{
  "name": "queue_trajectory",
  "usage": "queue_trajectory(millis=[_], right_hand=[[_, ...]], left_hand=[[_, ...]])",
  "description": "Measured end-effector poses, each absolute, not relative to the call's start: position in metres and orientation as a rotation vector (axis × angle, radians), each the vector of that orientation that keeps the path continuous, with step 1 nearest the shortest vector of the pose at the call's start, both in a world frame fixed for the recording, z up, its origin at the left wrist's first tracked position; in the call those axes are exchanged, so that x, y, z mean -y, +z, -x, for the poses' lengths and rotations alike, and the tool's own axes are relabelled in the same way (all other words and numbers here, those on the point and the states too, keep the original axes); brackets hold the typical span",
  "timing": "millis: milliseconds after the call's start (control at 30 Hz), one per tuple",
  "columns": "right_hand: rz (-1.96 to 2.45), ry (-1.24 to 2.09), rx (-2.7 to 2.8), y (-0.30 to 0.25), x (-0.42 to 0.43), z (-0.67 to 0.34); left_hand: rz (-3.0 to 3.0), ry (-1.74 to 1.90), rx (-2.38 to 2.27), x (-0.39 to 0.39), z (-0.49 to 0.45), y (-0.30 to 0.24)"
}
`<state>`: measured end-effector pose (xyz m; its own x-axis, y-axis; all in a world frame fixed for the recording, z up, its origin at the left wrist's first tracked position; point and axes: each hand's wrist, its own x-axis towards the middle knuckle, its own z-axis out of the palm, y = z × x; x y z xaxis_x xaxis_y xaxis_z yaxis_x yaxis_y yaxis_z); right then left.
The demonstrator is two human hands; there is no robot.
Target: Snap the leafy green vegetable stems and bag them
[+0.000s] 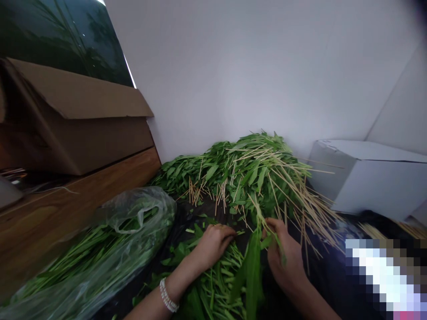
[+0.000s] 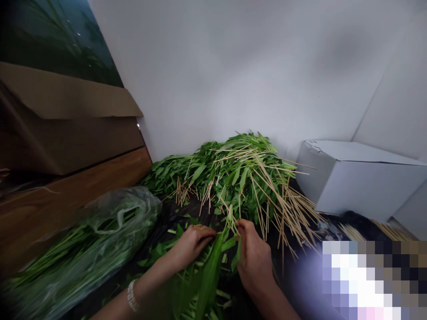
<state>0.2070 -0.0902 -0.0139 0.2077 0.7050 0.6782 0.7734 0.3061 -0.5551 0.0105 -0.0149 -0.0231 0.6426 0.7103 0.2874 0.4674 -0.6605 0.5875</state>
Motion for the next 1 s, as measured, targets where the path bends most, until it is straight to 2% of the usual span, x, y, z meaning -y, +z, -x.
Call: queue_trajectory(millis=[233,333,567,633,900,1000], right_hand=[[1.405,-0.012,1.557,-0.02,0.091,-0.203],[1.392,0.013,1.582,-0.022,0.091,-0.202],[1.37,-0.017,1.603,-0.023,0.09,-0.201],[1.359,-0.022,1.606,-0.023,0.09,-0.2],[1.354,-0.051,1.645,-0.022,0.09,-0.2],[1.327,-0.077,1.696,-0.022,0.09,-0.199]], left_hand=[[-2.1,0.915,-1.161,0.003,-0.006,-0.022],[-2.155,0.953,-1.145,0.001,-0.005,-0.018],[-2.581,0.561,-1.071,0.012,-0.006,-0.019],[-2.583,0.543,-1.055,0.013,-0.006,-0.022],[-2.025,1.155,-1.096,0.0,-0.003,-0.017],[-1.773,1.282,-1.139,-0.003,-0.001,-0.009]])
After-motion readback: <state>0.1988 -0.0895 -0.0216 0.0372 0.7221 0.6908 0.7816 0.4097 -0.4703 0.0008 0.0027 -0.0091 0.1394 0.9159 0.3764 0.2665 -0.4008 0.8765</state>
